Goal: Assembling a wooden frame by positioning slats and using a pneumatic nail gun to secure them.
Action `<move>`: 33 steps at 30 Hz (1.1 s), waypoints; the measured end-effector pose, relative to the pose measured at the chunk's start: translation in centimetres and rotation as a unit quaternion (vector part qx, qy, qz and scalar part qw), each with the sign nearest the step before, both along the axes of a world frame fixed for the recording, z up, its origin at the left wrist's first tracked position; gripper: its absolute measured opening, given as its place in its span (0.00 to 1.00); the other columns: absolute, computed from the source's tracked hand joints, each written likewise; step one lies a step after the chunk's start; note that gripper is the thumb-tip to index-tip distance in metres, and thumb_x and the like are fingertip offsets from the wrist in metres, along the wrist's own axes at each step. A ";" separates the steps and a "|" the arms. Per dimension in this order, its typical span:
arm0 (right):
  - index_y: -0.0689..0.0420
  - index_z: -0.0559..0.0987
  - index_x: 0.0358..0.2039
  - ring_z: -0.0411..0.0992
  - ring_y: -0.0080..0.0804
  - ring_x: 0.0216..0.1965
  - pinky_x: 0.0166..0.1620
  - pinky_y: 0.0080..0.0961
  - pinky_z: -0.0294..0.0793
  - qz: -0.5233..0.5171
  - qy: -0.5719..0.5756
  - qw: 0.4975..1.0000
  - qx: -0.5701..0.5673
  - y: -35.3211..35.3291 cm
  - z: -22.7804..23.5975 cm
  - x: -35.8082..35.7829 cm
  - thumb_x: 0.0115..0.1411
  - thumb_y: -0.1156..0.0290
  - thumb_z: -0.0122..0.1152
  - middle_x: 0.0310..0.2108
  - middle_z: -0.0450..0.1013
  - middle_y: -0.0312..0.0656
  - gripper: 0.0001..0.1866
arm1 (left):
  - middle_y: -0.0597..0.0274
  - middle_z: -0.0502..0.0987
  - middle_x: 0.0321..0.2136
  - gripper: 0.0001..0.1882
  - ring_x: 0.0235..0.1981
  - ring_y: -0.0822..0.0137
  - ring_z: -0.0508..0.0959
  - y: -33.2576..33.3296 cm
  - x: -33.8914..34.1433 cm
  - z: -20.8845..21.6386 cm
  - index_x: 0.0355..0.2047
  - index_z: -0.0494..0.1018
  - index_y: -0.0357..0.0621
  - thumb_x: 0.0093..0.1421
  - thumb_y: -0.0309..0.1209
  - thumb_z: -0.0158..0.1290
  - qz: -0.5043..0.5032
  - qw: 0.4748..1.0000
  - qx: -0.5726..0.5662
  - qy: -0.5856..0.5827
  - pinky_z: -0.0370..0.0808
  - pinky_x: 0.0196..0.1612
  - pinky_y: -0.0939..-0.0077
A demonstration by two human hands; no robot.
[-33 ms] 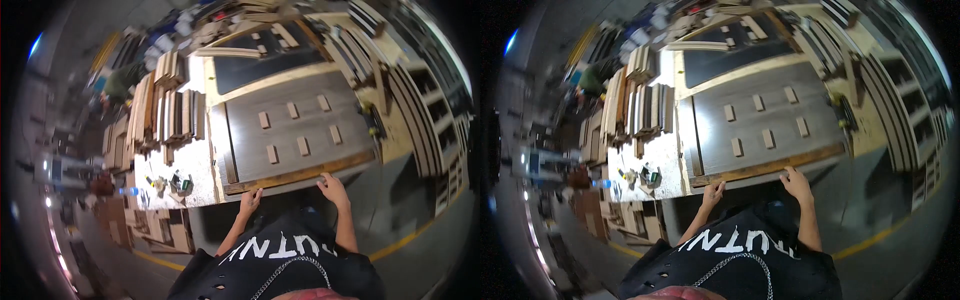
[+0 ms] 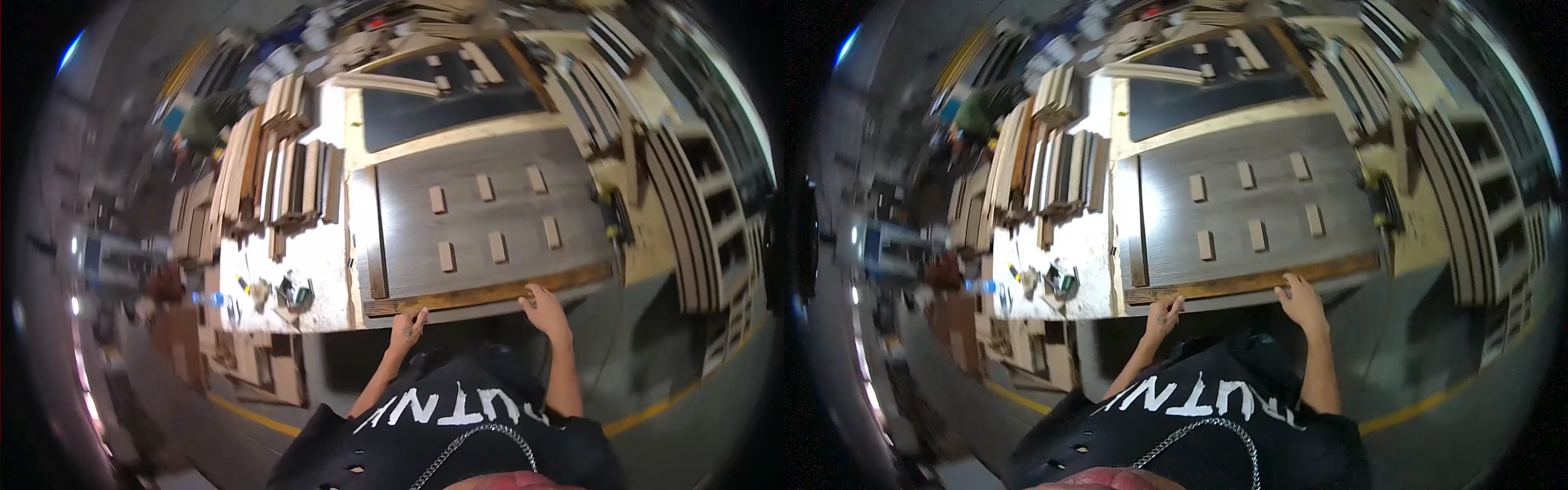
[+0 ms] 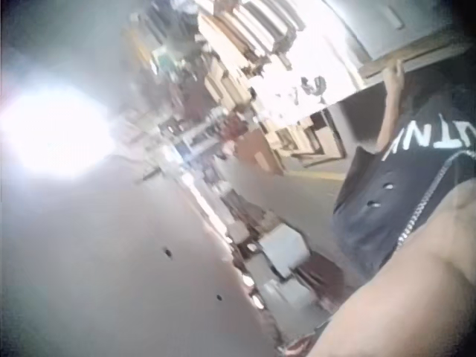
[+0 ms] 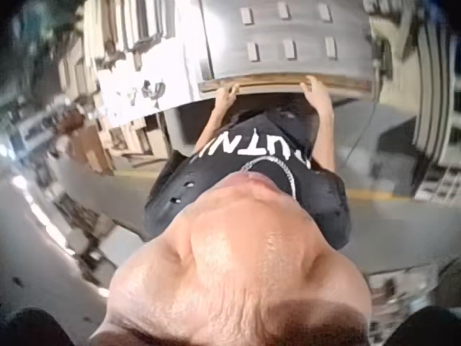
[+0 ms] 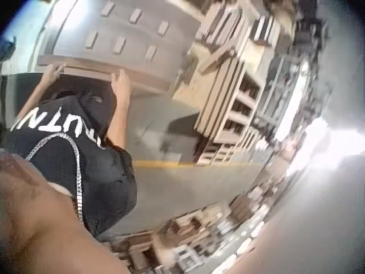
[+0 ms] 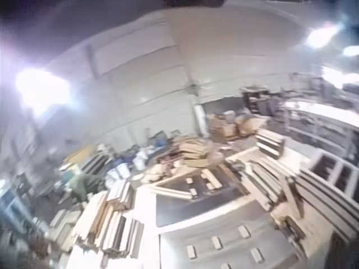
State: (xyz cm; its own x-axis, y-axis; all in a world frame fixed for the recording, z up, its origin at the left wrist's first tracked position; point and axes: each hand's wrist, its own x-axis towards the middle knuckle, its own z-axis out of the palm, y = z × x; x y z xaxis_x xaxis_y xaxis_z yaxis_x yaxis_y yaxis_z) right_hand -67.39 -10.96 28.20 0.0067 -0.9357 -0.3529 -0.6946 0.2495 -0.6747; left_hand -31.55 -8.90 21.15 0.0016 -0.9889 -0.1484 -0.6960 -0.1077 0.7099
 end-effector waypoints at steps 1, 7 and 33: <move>0.61 0.72 0.55 0.75 0.51 0.48 0.52 0.40 0.73 0.012 -0.023 1.000 -0.011 -1.6 -0.5 -1.6 0.63 0.60 0.59 0.50 0.73 0.55 0.24 | 0.51 0.71 0.11 0.23 0.13 0.60 0.73 -0.2 -1.6 1.4 0.23 0.76 0.34 0.67 0.42 0.50 0.039 0.998 0.029 0.034 0.68 0.22 0.64; 0.65 0.73 0.53 0.73 0.52 0.50 0.52 0.40 0.73 -0.014 0.011 0.999 -0.033 -9.8 -4.8 -7.2 0.63 0.60 0.60 0.51 0.72 0.57 0.24 | 0.50 0.73 0.13 0.25 0.13 0.63 0.73 5.1 -2.7 -0.4 0.21 0.75 0.33 0.67 0.43 0.51 0.162 0.980 0.080 0.088 0.68 0.21 0.66; 0.61 0.54 0.67 0.61 0.57 0.62 0.61 0.52 0.65 -0.195 0.348 0.917 -0.018 -42.9 -9.0 -22.2 0.65 0.64 0.57 0.62 0.59 0.60 0.35 | 0.65 0.77 0.23 0.26 0.27 0.74 0.72 13.0 3.4 -12.2 0.36 0.79 0.33 0.65 0.50 0.53 0.370 0.892 0.241 0.100 0.67 0.31 0.76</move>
State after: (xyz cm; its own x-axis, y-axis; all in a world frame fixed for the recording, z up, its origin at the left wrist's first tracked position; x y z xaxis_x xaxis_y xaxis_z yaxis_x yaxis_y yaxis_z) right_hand -89.59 -53.90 19.21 -0.5462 -0.8299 -0.1137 -0.8227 0.5570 -0.1137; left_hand -28.18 4.07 8.91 0.5526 -0.5495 -0.6266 -0.1725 -0.8110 0.5591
